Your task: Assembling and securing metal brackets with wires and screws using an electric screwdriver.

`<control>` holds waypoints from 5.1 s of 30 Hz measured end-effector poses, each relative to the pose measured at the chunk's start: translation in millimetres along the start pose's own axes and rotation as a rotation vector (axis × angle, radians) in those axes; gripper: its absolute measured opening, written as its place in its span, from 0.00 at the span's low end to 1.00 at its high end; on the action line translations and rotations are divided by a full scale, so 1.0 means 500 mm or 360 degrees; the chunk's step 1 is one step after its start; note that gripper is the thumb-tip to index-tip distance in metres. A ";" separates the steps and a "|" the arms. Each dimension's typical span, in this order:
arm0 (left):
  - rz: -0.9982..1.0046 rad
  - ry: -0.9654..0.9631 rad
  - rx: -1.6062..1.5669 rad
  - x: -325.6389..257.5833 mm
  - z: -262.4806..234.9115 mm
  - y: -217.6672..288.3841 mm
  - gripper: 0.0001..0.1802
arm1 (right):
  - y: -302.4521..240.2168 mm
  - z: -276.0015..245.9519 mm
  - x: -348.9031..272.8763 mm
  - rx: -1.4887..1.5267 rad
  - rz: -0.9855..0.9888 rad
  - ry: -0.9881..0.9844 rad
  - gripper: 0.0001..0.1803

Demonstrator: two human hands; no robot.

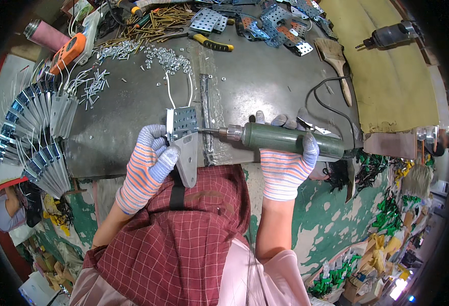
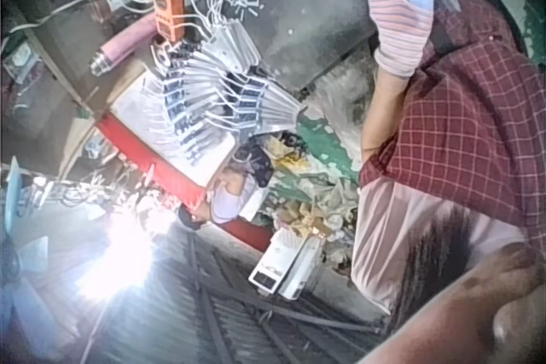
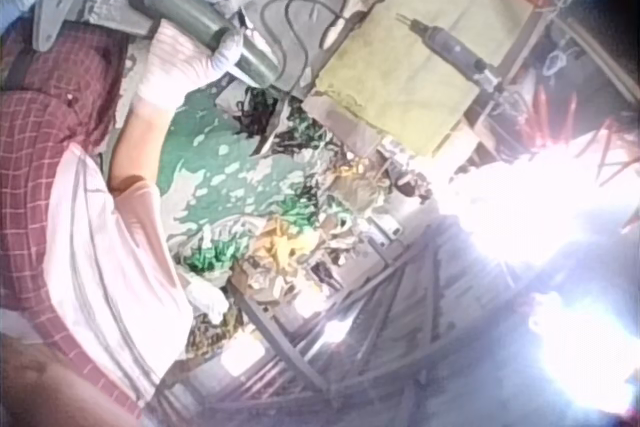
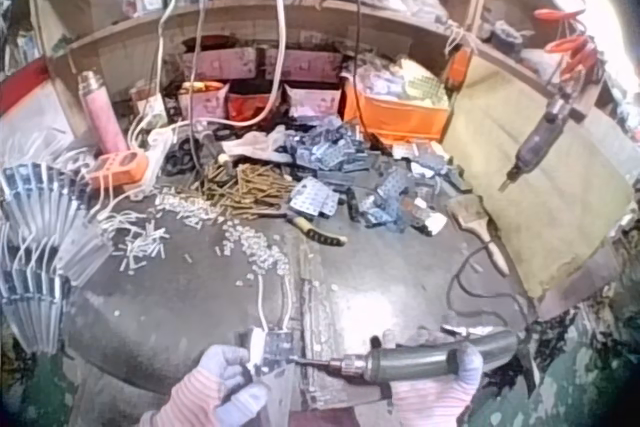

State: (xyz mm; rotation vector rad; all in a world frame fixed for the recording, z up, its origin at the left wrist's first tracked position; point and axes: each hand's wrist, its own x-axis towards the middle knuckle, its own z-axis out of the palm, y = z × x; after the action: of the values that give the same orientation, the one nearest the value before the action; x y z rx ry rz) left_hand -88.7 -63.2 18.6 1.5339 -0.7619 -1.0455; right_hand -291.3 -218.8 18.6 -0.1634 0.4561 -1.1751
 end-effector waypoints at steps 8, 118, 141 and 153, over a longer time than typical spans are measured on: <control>0.0025 -0.0045 0.0006 0.006 0.000 0.005 0.26 | 0.011 -0.011 -0.001 0.0072 -0.0014 0.0045 0.28; 0.1177 0.1602 0.0974 -0.152 -0.172 0.034 0.36 | 0.064 0.073 0.005 -0.3164 -0.1506 -0.1093 0.24; 0.0452 0.2162 0.0656 -0.294 -0.403 -0.028 0.48 | 0.190 0.029 -0.012 -0.3206 -0.1383 -0.1041 0.16; 0.0546 0.2197 0.0842 -0.278 -0.408 -0.043 0.56 | 0.188 0.030 -0.016 -0.3228 -0.1420 -0.1037 0.16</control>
State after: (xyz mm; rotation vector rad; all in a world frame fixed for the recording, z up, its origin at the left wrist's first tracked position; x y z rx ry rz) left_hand 39.0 148.7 36.0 1.9840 -0.2452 0.5911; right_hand -207.3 -176.9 0.4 -2.6052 0.8514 -0.9189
